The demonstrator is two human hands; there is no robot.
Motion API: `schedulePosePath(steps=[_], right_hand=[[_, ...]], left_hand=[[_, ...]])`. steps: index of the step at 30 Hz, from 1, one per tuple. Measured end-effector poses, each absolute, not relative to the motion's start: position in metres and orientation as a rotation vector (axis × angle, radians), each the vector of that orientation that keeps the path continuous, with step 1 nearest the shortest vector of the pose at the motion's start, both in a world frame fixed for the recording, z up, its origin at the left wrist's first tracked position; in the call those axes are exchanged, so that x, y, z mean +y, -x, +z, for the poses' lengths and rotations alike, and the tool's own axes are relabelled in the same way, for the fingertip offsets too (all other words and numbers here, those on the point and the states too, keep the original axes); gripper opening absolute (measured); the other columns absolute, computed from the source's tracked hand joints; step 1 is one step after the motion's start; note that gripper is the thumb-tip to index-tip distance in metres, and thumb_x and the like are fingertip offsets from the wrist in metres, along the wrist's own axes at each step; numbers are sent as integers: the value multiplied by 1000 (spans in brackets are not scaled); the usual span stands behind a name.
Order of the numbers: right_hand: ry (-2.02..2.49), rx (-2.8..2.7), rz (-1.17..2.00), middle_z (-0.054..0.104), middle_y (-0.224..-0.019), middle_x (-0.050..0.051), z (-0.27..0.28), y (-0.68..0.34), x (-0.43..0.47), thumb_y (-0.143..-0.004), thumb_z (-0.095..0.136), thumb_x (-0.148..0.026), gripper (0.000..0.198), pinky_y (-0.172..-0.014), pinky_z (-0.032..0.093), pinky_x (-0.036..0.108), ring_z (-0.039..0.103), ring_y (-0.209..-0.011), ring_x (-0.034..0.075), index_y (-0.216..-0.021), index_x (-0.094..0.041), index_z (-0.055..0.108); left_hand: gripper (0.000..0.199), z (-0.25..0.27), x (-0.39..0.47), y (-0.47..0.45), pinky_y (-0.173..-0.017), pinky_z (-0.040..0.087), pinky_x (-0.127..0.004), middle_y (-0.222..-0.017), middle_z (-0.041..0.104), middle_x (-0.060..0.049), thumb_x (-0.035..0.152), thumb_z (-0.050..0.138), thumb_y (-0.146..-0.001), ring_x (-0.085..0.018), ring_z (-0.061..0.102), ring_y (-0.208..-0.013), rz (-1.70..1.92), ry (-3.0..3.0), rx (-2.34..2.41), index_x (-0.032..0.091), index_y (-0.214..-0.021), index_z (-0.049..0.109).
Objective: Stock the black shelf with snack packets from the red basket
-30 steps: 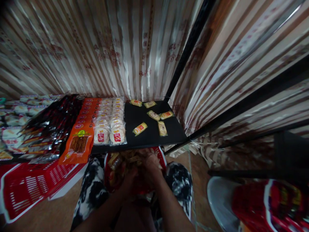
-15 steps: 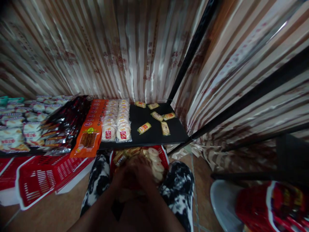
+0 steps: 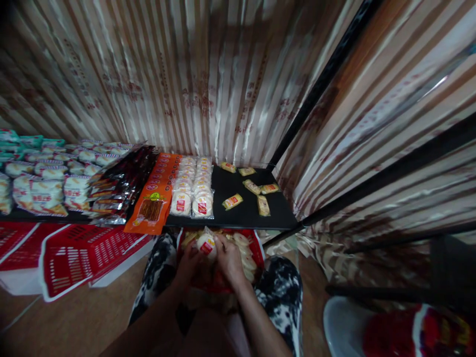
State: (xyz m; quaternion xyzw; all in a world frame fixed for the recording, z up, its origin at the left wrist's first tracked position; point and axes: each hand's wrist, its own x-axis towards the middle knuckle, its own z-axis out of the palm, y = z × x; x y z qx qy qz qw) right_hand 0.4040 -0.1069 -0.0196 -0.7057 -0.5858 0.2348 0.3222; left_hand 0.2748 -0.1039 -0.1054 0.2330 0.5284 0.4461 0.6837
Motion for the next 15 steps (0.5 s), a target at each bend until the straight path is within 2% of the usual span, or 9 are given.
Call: schedulePosePath(steps=[4,7,11,15], right_hand=[[1784,-1446,766,69,-69,3,-4,-398,-97,-81,43,-44,37,-60,49,28,63,-68,20,-86,-21,71],[1709,-1297,944,68,-69,3,-3,-393,-92,-75,52,-50,38,-57,49,29,62,-65,20,-92,-20,68],[1496,-1018,1233,67,-68,3,-18,-380,-91,-66,59,-57,47,-53,49,29,61,-58,18,-94,-20,61],[1419,-1073,1238,66,-68,3,-34,-368,-90,-62,63,-57,42,-54,48,28,60,-59,17,-81,-19,59]], left_hand=[[51,-83,-107,-264,-70,50,-28,-91,69,-6,38,75,-58,-18,64,-77,1031,-484,1004,15,-101,62],[44,-66,-109,-257,-65,49,-26,-82,69,-5,39,74,-60,-15,62,-69,1034,-476,990,14,-95,64],[41,-57,-108,-254,-69,49,-27,-85,69,-6,40,72,-61,-17,63,-73,1152,-441,1012,14,-91,64],[35,-64,-105,-248,-68,50,-30,-80,67,-5,44,63,-67,-19,63,-73,1118,-554,1163,15,-87,61]])
